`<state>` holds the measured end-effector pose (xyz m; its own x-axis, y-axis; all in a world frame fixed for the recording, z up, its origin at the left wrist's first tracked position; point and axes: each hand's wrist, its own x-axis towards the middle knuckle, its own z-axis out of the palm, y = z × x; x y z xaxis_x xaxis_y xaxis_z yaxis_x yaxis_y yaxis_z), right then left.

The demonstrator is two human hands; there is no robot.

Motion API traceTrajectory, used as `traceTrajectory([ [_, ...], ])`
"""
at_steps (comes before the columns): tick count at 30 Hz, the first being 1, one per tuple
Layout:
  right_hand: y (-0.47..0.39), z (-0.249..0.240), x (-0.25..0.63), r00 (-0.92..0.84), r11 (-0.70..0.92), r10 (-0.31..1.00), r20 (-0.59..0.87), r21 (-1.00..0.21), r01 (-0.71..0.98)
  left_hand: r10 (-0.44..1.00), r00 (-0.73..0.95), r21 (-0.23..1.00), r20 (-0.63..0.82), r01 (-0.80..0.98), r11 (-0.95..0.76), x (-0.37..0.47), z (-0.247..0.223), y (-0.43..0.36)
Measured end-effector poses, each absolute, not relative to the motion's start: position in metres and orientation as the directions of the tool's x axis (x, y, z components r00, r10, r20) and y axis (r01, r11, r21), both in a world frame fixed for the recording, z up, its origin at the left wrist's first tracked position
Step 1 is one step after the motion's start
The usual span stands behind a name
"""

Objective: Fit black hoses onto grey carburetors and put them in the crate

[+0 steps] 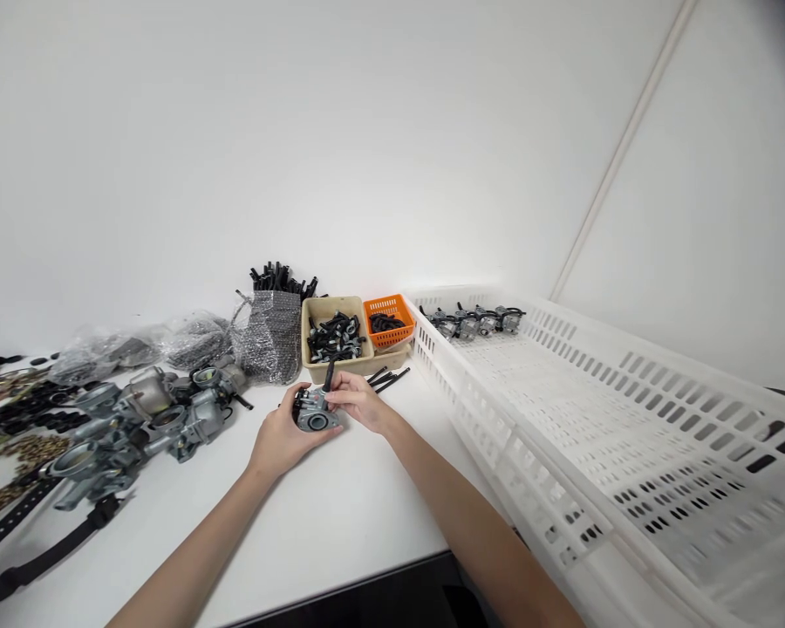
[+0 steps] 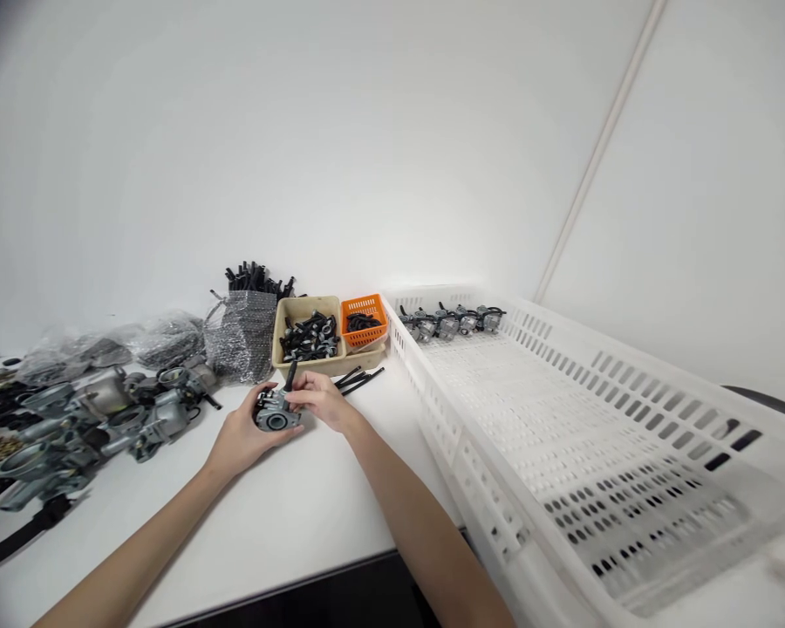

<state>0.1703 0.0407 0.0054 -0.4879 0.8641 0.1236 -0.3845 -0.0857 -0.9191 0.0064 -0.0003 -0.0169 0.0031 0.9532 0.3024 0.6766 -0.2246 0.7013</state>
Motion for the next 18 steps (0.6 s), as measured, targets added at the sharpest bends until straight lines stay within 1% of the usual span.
traceTrajectory([
  [7,0.041,0.004,0.166,-0.461,-0.028,0.876,0.139,-0.942,-0.336,0.953,0.004,0.693,0.303,0.685,-0.223,0.006,-0.015,-0.001],
  [11,0.041,0.002,0.162,-0.451,0.029,0.875,0.177,-0.948,-0.316,0.949,0.026,0.693,0.315,0.677,-0.248,0.008,-0.013,-0.003],
  [18,0.044,-0.003,0.158,-0.383,0.1,0.898,0.217,-0.948,-0.303,0.957,0.009,0.673,0.292,0.708,-0.212,0.008,-0.013,-0.003],
])
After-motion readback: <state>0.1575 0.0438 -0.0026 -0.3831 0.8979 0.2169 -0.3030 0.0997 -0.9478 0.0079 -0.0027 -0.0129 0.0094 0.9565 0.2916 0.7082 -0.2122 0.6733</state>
